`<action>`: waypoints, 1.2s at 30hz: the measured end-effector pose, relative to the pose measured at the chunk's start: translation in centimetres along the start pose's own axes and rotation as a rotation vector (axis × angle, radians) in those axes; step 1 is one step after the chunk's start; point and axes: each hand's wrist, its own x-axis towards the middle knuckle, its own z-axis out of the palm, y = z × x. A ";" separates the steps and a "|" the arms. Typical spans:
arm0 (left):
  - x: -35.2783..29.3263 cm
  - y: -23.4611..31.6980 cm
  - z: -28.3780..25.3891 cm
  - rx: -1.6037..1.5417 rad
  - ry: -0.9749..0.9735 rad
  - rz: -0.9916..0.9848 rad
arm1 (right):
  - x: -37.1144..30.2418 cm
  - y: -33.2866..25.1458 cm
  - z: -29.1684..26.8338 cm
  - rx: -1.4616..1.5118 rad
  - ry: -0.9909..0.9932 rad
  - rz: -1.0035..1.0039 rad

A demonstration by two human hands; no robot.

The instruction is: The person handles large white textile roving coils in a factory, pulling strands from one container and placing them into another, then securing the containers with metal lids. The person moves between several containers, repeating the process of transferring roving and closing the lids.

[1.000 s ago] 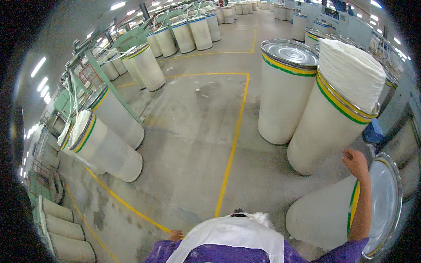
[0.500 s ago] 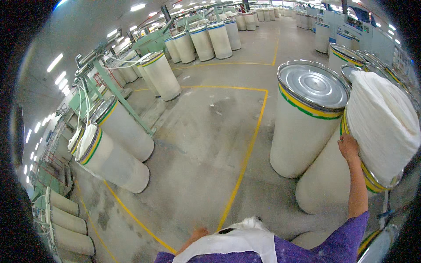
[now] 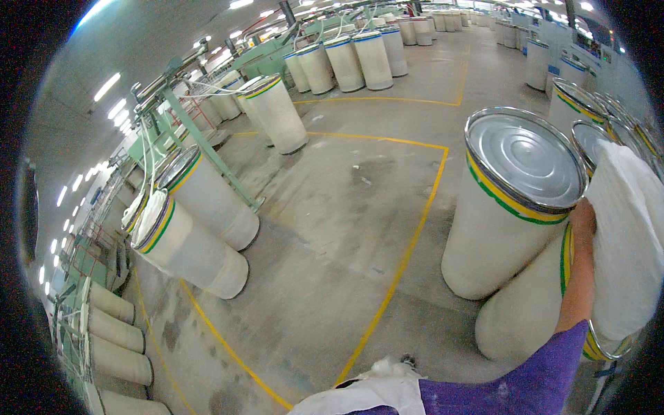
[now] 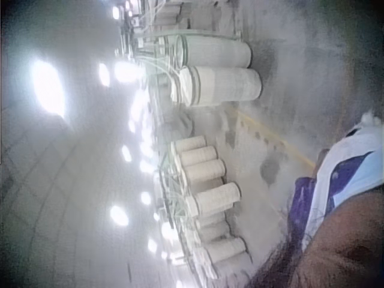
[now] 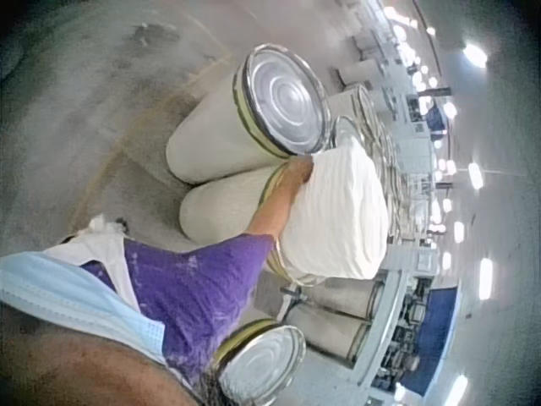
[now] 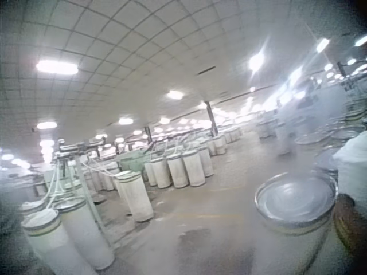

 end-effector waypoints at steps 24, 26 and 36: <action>-4.2 -32.6 -3.2 -0.207 0.095 -0.078 | -38.4 -0.9 -10.1 -0.196 0.012 -0.335; -3.2 -34.9 -4.4 -0.254 0.083 -0.140 | -42.8 -0.9 -12.6 -0.168 -0.081 -0.303; 4.9 -31.6 -13.5 -0.237 0.337 0.388 | -53.4 -7.8 -21.1 -0.136 -0.276 -0.139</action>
